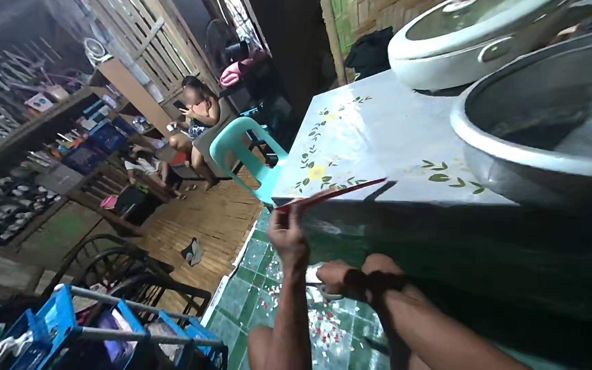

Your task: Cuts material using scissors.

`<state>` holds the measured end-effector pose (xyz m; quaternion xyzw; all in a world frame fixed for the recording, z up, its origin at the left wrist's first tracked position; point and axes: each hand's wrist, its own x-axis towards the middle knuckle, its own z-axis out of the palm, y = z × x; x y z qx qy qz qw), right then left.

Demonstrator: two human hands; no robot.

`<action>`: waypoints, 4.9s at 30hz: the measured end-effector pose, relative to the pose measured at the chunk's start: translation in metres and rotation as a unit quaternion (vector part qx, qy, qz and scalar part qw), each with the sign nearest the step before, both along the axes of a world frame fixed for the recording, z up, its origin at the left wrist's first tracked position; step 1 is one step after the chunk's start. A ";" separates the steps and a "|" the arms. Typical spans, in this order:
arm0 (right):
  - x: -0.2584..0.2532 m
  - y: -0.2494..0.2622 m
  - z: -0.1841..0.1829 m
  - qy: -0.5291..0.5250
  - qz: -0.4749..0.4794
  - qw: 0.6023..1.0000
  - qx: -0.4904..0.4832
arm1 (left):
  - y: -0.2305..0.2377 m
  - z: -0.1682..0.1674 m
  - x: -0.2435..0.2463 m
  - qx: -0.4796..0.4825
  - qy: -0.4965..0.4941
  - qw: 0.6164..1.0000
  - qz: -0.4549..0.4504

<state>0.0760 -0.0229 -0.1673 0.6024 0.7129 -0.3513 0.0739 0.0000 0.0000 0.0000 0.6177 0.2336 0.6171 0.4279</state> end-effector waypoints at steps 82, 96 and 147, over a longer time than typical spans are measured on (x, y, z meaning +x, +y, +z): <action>-0.095 0.091 0.008 0.457 -0.359 0.808 0.097 | 0.117 -0.181 -0.216 -0.443 -0.025 0.894 -0.060; -0.094 0.092 0.003 0.380 -0.312 0.864 0.112 | 0.123 -0.180 -0.216 -0.466 -0.098 0.879 -0.032; -0.113 0.083 -0.016 0.482 -0.310 0.819 -0.026 | 0.125 -0.191 -0.269 -0.483 0.222 0.840 0.105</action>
